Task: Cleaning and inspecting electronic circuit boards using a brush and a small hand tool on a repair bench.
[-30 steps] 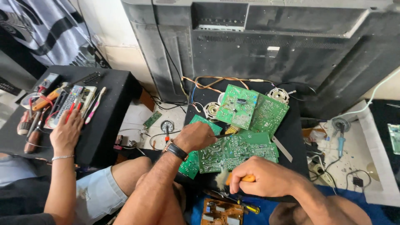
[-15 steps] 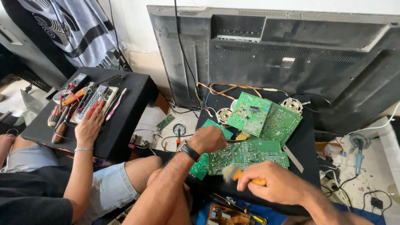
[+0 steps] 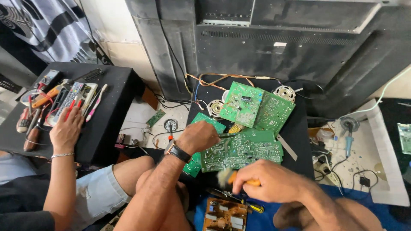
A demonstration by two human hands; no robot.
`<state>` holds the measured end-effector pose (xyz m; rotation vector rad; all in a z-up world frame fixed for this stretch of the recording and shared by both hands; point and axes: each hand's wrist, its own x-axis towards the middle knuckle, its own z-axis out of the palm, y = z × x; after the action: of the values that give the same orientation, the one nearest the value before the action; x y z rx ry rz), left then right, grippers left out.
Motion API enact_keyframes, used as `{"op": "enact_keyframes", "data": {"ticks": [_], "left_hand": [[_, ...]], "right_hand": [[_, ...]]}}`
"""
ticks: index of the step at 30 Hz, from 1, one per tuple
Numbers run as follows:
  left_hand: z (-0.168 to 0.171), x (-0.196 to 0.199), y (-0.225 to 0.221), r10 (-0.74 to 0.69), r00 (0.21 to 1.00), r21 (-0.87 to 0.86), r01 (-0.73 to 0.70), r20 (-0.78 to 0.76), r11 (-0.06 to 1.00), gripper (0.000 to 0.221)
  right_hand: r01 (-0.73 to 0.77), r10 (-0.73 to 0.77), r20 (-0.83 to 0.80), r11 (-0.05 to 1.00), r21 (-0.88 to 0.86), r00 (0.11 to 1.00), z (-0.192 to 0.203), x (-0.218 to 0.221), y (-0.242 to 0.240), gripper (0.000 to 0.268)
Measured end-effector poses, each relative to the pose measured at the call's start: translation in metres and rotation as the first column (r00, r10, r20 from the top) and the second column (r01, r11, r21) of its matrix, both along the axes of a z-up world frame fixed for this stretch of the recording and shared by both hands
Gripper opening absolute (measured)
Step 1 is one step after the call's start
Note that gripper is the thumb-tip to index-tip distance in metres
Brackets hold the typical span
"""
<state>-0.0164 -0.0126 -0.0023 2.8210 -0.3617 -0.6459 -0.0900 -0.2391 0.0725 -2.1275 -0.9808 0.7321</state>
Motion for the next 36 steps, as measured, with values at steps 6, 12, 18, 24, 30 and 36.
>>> {"op": "enact_keyframes", "data": {"ticks": [6,12,18,24,30,36], "left_hand": [[-0.001,0.003,0.005,0.063,0.998,-0.033,-0.062,0.014,0.998,0.026],[0.019,-0.002,0.006,0.126,0.992,-0.006,-0.126,0.023,0.992,0.027],[0.014,-0.006,0.005,0.169,0.986,0.037,-0.169,-0.006,0.985,0.025],[0.022,-0.009,-0.001,0.193,0.981,0.025,-0.193,-0.02,0.981,0.023],[0.02,-0.008,0.009,0.212,0.977,0.0,-0.212,-0.002,0.977,0.023],[0.026,-0.011,0.014,0.238,0.971,0.043,-0.238,0.007,0.97,0.024]], "right_hand": [[0.219,-0.222,0.195,0.975,0.038,0.955,-0.004,0.018,-0.014,0.016],[0.153,-0.162,0.323,0.987,0.053,0.932,-0.024,0.019,-0.006,0.015],[0.025,-0.008,0.149,0.993,-0.113,0.989,-0.024,0.015,0.005,0.026],[0.012,-0.012,-0.019,1.0,-0.006,1.0,0.008,0.018,-0.001,0.026],[0.178,-0.161,0.355,0.984,-0.016,0.921,-0.027,0.034,-0.01,0.016],[0.094,-0.075,0.275,0.994,-0.059,0.959,-0.03,0.025,0.001,0.027]]}}
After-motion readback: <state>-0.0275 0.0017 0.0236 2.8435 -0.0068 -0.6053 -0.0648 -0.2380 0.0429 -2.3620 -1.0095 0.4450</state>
